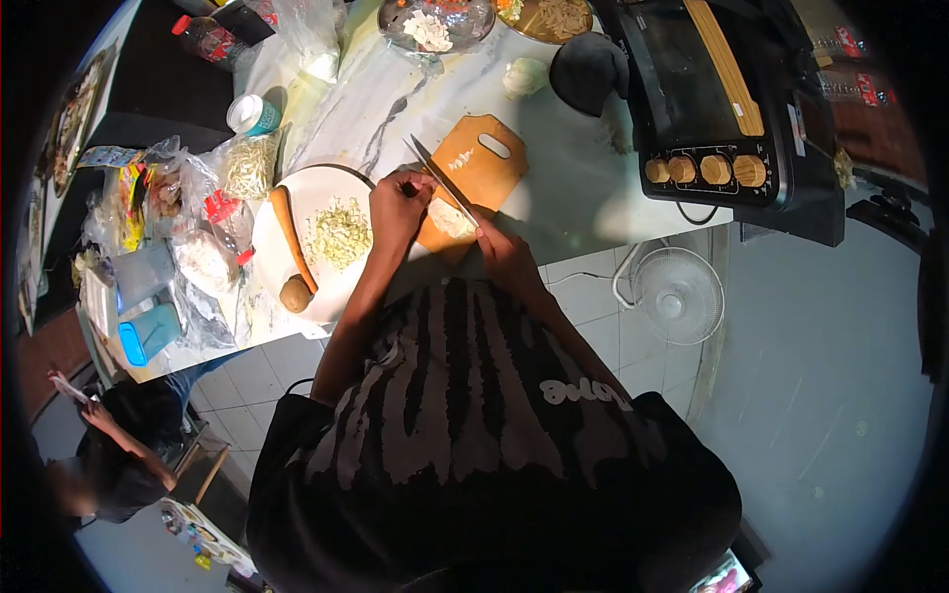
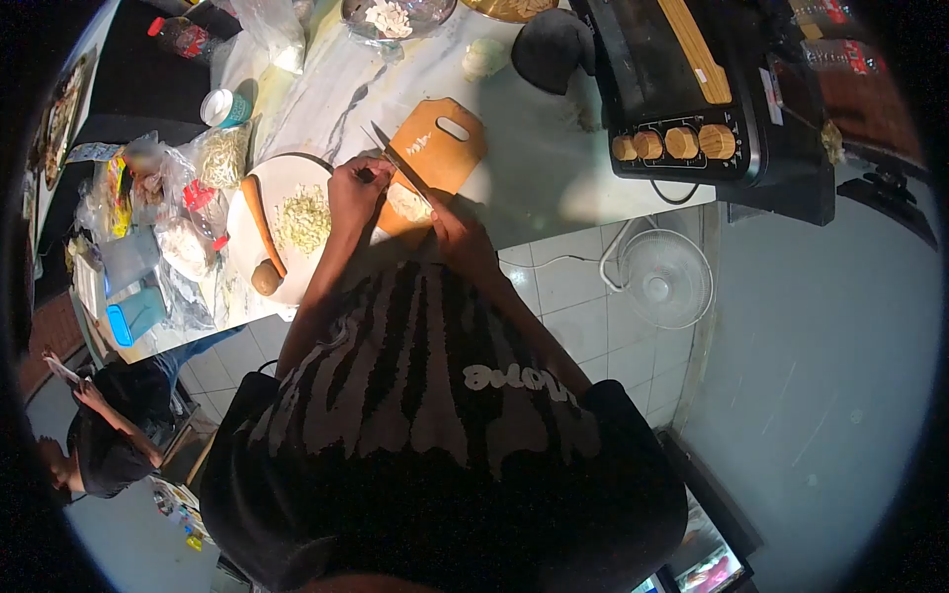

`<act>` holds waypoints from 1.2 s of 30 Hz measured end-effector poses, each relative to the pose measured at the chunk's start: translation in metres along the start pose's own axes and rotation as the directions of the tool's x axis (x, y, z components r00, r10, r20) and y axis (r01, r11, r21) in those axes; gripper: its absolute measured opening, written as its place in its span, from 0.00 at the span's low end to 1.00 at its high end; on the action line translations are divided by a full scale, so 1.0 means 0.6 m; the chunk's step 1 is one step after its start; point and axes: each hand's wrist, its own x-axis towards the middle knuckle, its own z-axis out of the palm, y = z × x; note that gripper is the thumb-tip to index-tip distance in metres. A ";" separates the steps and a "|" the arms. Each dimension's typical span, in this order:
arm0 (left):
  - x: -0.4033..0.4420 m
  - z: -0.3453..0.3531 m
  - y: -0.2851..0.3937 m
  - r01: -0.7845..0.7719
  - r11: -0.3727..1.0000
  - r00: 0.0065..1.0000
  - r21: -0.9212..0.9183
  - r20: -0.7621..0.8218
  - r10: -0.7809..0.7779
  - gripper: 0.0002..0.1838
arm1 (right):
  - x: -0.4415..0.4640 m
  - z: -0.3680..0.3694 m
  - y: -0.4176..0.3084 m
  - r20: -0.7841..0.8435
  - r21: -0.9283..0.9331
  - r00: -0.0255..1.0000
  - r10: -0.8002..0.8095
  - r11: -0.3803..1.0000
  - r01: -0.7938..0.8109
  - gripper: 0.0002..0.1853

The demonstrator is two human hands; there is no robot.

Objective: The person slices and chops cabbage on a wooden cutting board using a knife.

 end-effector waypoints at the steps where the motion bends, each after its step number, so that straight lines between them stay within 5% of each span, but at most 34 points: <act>1: 0.004 -0.001 -0.003 0.023 1.000 0.999 0.003 0.028 -0.023 0.05 | -0.001 0.000 0.000 -0.006 0.018 1.000 0.000 1.000 0.001 0.20; 5: 0.009 -0.011 0.010 0.179 0.984 0.980 -0.015 0.091 -0.177 0.10 | 0.004 -0.019 -0.022 0.048 -0.012 0.998 0.046 0.999 -0.045 0.19; 13: 0.029 -0.011 -0.018 0.122 0.992 0.986 0.035 0.111 -0.125 0.16 | 0.005 -0.038 -0.035 0.084 -0.257 0.996 0.013 0.966 0.009 0.21; 18: 0.031 -0.015 0.010 0.223 0.975 0.962 0.019 0.158 -0.223 0.16 | 0.000 -0.036 -0.019 0.000 -0.206 0.998 -0.057 0.977 0.055 0.22; 22: 0.028 -0.009 0.007 0.120 0.990 0.984 0.079 0.119 -0.129 0.15 | 0.001 -0.040 -0.019 0.046 -0.109 0.994 0.098 0.990 -0.092 0.23; 26: 0.013 -0.006 0.013 0.123 0.989 0.988 0.084 0.084 -0.130 0.15 | 0.002 -0.037 0.013 0.002 -0.001 1.000 -0.002 1.000 0.002 0.23; 31: 0.010 -0.006 0.016 0.115 0.985 0.987 0.132 0.093 -0.128 0.16 | 0.016 -0.063 -0.021 0.192 -0.238 0.965 0.177 0.963 -0.129 0.23; 36: 0.005 0.003 0.016 0.087 0.985 0.994 0.152 0.050 -0.095 0.16 | 0.011 -0.052 0.006 0.085 -0.057 0.995 0.055 0.997 -0.051 0.20</act>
